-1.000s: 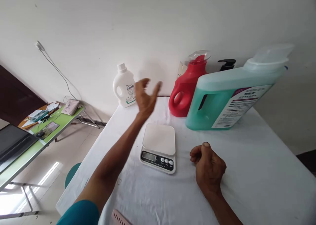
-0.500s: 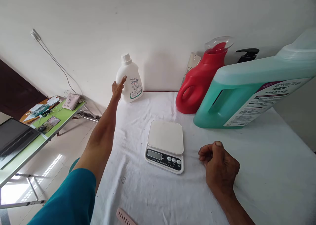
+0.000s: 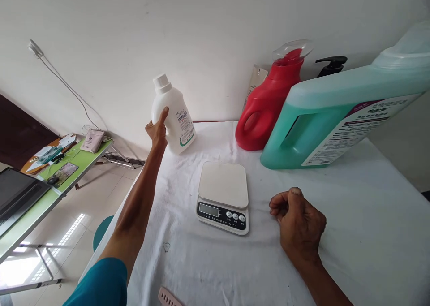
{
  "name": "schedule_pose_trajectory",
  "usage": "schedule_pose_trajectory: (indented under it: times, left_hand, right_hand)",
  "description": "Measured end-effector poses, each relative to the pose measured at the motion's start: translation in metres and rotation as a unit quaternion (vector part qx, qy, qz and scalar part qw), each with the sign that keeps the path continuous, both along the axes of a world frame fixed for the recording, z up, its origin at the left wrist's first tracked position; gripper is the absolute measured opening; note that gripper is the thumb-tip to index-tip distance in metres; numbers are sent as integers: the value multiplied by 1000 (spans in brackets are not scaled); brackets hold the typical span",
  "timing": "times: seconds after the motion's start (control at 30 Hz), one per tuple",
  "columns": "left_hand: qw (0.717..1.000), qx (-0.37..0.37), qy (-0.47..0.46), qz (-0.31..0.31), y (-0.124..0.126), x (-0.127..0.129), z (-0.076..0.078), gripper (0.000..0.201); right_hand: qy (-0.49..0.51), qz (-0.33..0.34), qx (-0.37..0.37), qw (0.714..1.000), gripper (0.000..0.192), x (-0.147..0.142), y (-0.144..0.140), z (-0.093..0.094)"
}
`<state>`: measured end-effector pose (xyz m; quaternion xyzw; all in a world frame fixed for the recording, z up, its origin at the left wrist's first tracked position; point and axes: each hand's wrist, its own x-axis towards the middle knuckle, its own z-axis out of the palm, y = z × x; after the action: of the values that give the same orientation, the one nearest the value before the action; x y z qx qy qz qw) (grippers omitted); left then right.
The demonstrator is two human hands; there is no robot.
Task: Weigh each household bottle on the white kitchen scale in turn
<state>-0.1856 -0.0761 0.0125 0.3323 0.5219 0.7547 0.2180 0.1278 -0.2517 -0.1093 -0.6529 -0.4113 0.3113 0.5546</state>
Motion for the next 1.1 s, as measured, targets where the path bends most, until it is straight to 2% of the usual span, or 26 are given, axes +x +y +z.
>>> schedule_pose_trajectory:
  times: [0.13,0.3,0.4,0.57,0.73,0.97,1.1]
  left_hand:
    - [1000,11,17,-3,-34,-2,17,62]
    - [996,36,50,-59,-85,3,49,73]
    - [995,25,36,-93,-110,15,56,75]
    - [986,-7,6,-166,-133,43,47,79]
    - [972,-8,16,-235,-139,68,36,77]
    - [964,-39,36,-259,-138,84,24,74]
    - [961,-44,46,-270,-140,87,22,75]
  right_hand:
    - [22,0,-1,1000,70,-2,0,5]
    - [37,-5,7,999,70,-4,1,6]
    - [37,-9,8,999,69,-5,1,6]
    - [26,-7,5,1000,68,-3,0,6]
    - [34,-2,0,999,70,-2,-1,5]
    - [34,-1,13,999,73,-3,-1,9]
    - [30,2,17,999,74,-3,-1,11]
